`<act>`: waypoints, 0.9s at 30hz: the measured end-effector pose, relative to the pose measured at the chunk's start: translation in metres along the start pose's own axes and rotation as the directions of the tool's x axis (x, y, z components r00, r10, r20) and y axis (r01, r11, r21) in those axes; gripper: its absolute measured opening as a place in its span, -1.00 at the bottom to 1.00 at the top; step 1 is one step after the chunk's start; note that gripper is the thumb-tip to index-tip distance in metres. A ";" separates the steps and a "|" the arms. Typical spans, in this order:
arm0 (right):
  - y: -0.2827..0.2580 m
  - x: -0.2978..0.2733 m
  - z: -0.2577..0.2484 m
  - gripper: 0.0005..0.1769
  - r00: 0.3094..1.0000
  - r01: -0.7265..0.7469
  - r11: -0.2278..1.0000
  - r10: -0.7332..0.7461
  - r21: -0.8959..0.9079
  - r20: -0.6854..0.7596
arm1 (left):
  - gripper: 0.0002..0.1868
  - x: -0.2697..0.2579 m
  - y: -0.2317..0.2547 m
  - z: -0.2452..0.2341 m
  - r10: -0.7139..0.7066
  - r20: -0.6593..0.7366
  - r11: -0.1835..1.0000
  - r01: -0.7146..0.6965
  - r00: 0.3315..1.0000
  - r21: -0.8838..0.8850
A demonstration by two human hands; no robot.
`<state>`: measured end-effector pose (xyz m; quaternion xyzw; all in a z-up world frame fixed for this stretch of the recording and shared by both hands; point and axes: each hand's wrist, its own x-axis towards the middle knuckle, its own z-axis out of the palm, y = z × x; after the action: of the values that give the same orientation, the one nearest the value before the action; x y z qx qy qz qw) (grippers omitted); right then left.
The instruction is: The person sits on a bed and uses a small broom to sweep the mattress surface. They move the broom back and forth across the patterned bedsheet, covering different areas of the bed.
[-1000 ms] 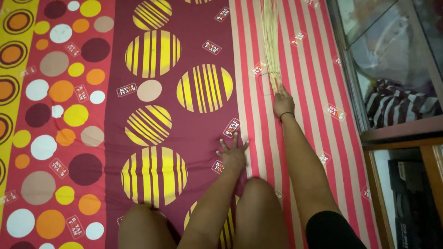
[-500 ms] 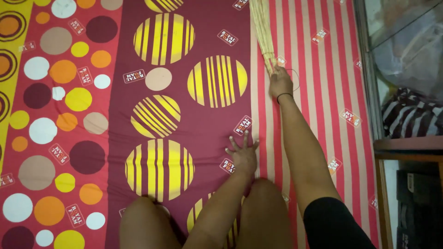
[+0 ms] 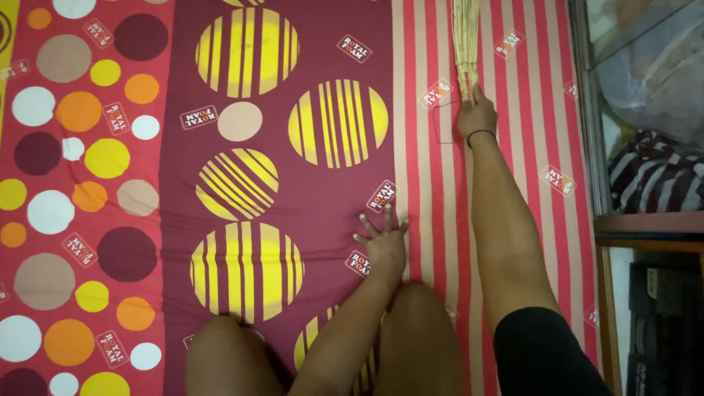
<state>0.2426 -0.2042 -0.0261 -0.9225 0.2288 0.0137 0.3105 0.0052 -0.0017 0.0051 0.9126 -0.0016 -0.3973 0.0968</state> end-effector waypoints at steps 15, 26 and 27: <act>0.139 -0.008 0.016 -0.51 0.968 -0.180 0.981 0.189 0.070 -0.165 | -0.47 0.018 -0.004 0.021 0.002 -0.121 1.000 0.000 0.993 0.016; 0.033 -0.276 -0.037 -0.28 0.999 0.022 0.974 -0.032 0.227 0.039 | -0.13 0.044 -0.087 0.076 0.332 -0.418 0.882 -0.436 0.846 -0.180; 0.073 -0.239 0.009 -0.28 0.998 0.037 0.973 -0.050 0.227 0.048 | -0.13 0.046 -0.095 0.088 0.315 -0.428 0.885 -0.425 0.847 -0.189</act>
<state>-0.0016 -0.1514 -0.0348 -0.8853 0.2003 0.0055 0.4196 -0.0344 0.0726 -0.1039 0.9319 -0.1047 -0.1798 0.2970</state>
